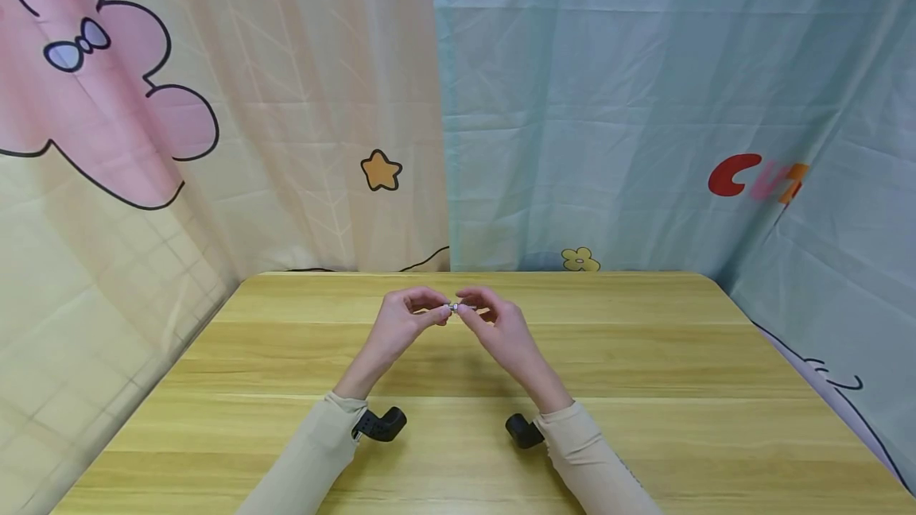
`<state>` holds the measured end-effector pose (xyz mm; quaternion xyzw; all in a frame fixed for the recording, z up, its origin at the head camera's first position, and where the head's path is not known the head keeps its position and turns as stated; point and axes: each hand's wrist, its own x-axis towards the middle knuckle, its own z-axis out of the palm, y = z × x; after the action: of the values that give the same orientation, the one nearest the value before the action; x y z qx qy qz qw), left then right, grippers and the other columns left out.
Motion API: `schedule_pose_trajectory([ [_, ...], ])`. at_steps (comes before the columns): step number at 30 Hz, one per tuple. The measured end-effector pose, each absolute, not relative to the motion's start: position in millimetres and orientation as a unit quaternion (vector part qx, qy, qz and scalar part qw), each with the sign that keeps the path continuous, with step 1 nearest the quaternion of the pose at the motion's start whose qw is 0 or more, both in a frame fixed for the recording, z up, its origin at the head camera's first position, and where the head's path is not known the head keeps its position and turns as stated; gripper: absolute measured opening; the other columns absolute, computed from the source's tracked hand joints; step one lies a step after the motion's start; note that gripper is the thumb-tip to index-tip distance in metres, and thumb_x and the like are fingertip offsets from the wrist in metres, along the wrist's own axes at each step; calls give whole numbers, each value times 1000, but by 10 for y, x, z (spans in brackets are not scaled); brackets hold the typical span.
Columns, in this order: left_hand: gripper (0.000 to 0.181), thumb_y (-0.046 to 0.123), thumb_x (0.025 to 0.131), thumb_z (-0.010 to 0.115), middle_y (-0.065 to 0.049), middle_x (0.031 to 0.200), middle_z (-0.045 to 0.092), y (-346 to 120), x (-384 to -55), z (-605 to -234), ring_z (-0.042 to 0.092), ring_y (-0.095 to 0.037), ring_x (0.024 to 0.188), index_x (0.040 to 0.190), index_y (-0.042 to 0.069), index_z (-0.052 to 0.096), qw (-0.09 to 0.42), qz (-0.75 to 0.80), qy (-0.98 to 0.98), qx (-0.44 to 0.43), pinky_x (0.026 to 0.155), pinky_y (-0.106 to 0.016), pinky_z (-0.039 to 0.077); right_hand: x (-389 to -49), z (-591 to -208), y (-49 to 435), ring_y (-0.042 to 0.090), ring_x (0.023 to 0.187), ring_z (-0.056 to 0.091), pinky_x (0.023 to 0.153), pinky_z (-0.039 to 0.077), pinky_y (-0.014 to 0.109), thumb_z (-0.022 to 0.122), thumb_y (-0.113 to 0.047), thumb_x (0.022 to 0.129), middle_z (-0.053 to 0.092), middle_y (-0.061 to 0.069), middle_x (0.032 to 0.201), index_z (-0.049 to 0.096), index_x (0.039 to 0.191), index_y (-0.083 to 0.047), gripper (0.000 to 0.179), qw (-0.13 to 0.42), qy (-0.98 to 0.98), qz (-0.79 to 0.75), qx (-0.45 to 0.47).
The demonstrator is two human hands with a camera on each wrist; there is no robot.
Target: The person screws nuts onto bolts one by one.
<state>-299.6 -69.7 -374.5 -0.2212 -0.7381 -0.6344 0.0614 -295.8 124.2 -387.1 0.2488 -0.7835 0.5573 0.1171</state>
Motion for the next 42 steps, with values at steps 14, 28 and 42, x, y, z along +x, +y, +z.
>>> schedule_pose_trajectory([
  [14, 8, 12, 90, 74, -6, 91, 72, -679, -2997, -3763, 68, -21, 79, 94, 6, 74, 65, -636, -736, -223, 77, -42, 57, -2968, -3854, 1238, 26, 100, 64, 89, 52, 42, 68, -3, 93, 66, 9, 106, 66, 110, -4, 18, 116, -774, 554, 285],
  [28, 7, 13, 90, 74, -5, 89, 71, -677, -2996, -3771, 68, -21, 80, 93, 7, 74, 69, -630, -738, -230, 77, -35, 57, -2955, -3861, 1235, 27, 79, 64, 67, 53, 34, 62, -29, 99, 69, 5, 83, 73, 98, -7, 25, 106, -799, 543, 235],
  [42, 9, 10, 89, 74, -7, 91, 71, -686, -3013, -3786, 68, -21, 82, 94, 3, 74, 78, -642, -729, -223, 76, -37, 57, -2962, -3872, 1228, 21, 105, 61, 87, 52, 39, 64, -10, 97, 65, 4, 115, 64, 119, -8, 22, 121, -779, 547, 283],
])
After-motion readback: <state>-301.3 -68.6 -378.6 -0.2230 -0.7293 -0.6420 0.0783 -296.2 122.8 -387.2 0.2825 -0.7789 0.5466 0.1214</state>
